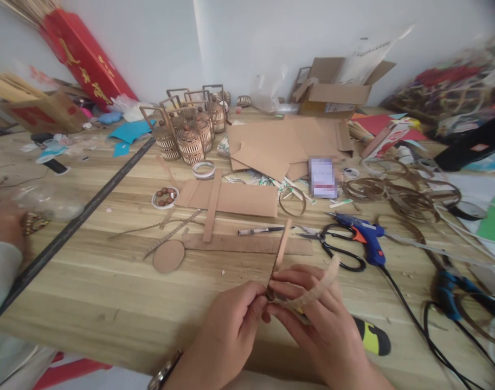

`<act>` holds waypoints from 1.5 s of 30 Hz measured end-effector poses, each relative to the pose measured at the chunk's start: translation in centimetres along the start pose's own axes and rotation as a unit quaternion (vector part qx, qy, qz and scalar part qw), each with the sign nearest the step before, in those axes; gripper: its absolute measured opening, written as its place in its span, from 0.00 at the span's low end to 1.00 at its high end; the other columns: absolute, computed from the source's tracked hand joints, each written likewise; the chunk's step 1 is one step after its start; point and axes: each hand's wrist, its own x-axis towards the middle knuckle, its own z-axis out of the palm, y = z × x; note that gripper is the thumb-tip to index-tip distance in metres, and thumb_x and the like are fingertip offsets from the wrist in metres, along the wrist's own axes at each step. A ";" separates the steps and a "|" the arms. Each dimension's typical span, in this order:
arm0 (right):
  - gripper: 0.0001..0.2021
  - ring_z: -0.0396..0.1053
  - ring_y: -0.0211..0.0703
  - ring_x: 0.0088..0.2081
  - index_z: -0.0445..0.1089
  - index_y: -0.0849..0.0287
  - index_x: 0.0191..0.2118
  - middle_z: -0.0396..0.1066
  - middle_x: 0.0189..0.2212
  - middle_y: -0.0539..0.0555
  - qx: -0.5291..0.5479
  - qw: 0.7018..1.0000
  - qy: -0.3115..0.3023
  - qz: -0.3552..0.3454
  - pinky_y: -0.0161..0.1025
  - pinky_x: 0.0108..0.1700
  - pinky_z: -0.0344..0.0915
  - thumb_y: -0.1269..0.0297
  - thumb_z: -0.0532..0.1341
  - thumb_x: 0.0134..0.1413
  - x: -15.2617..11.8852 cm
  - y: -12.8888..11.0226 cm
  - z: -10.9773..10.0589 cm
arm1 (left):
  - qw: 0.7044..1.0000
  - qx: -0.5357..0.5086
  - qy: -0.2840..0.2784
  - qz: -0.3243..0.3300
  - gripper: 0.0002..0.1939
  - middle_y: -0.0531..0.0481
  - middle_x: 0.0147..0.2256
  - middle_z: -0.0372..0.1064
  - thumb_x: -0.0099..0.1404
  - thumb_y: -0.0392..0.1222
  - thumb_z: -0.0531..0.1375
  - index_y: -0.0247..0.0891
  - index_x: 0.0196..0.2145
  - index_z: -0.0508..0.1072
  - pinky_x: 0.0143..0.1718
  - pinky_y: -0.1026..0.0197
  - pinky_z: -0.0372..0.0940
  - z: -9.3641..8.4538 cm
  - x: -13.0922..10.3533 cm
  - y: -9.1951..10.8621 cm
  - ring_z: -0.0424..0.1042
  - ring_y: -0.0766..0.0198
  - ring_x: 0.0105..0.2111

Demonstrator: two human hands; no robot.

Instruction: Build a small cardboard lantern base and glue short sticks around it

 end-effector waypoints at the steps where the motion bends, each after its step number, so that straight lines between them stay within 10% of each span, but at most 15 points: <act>1: 0.04 0.74 0.48 0.41 0.72 0.56 0.41 0.78 0.35 0.54 0.013 1.000 0.003 0.000 0.46 0.43 0.69 0.65 0.62 0.62 0.1 0.0 0.1 | 1.000 0.012 0.008 0.017 0.14 0.54 0.27 0.67 0.74 0.40 0.48 0.40 0.30 0.66 0.30 0.67 0.59 0.0 0.0 0.0 0.66 0.66 0.27; 17: 0.05 0.76 0.45 0.41 0.76 0.52 0.31 0.79 0.33 0.51 0.231 0.946 -0.005 0.228 0.39 0.44 0.74 0.66 0.64 0.57 0.4 -0.6 0.2 | 0.990 0.041 0.024 0.129 0.10 0.47 0.44 0.72 0.71 0.31 0.52 0.39 0.42 0.71 0.50 0.68 0.64 -0.6 0.0 0.3 0.72 0.65 0.46; 35: 0.11 0.75 0.49 0.45 0.72 0.52 0.40 0.81 0.35 0.49 -0.008 1.000 0.023 0.009 0.49 0.54 0.56 0.75 0.58 0.59 -0.5 -0.2 0.6 | 0.998 0.039 0.039 0.025 0.11 0.48 0.32 0.73 0.71 0.36 0.49 0.39 0.35 0.71 0.36 0.64 0.63 0.3 0.7 0.6 0.73 0.61 0.33; 45: 0.08 0.76 0.48 0.45 0.69 0.52 0.37 0.80 0.32 0.49 0.028 0.997 0.027 0.062 0.47 0.53 0.57 0.74 0.58 0.60 -0.2 -0.3 0.7 | 0.999 0.036 0.023 0.017 0.14 0.52 0.25 0.70 0.70 0.34 0.49 0.39 0.27 0.66 0.31 0.65 0.59 0.2 0.9 0.9 0.69 0.65 0.26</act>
